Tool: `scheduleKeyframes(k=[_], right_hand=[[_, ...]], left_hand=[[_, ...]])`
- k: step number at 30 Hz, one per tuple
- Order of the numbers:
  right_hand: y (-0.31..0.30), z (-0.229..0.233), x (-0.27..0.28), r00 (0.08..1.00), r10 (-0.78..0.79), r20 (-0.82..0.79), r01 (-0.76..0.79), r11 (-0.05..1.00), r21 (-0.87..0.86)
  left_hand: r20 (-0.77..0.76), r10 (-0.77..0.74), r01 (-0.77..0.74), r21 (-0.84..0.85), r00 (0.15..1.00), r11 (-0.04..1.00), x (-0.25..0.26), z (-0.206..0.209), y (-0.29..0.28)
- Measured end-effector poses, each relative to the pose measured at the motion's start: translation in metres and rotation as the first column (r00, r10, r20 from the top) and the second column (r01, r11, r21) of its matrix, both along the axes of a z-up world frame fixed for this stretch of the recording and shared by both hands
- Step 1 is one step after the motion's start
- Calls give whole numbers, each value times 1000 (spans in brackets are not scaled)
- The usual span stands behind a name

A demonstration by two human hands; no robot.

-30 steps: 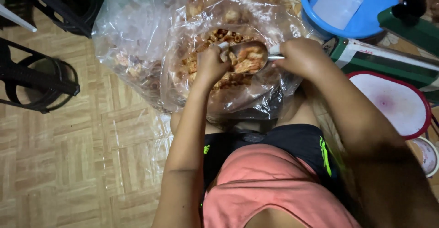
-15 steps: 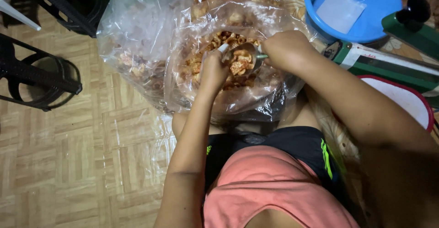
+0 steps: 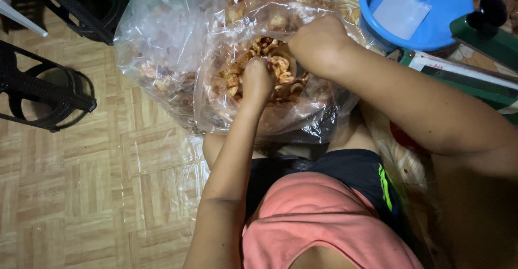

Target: Manually packaging fried snacks into small plastic bags and sealing them with a heat sealer.

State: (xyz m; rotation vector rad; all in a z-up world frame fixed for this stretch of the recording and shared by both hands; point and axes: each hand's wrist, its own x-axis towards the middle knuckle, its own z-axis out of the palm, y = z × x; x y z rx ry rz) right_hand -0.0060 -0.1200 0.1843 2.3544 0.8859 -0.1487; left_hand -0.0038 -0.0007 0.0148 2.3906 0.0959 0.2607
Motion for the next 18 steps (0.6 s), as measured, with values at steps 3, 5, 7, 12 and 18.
scheduleKeyframes(k=[3, 5, 7, 12, 18], right_hand=[[10, 16, -10, 1000, -15, -14, 14, 996, -90], [6, 20, -11, 1000, -26, -3, 26, 997, -72], [0, 24, -12, 999, -34, 9, 35, 998, -56], [-21, 34, -16, 973, -225, -46, 229, 970, 86], [-17, -61, 3, 652, -484, -583, 754, 494, 433]], left_hand=[[-39, 0, -3, -76, 999, 997, -2, 7, 0], [-56, 14, -19, -89, 998, 996, -4, 18, 3], [-71, 30, -37, -103, 997, 994, -4, 24, 10], [-284, 133, -222, -312, 950, 924, 10, 7, 47], [-80, 115, -134, -298, 990, 945, -12, 45, 54]])
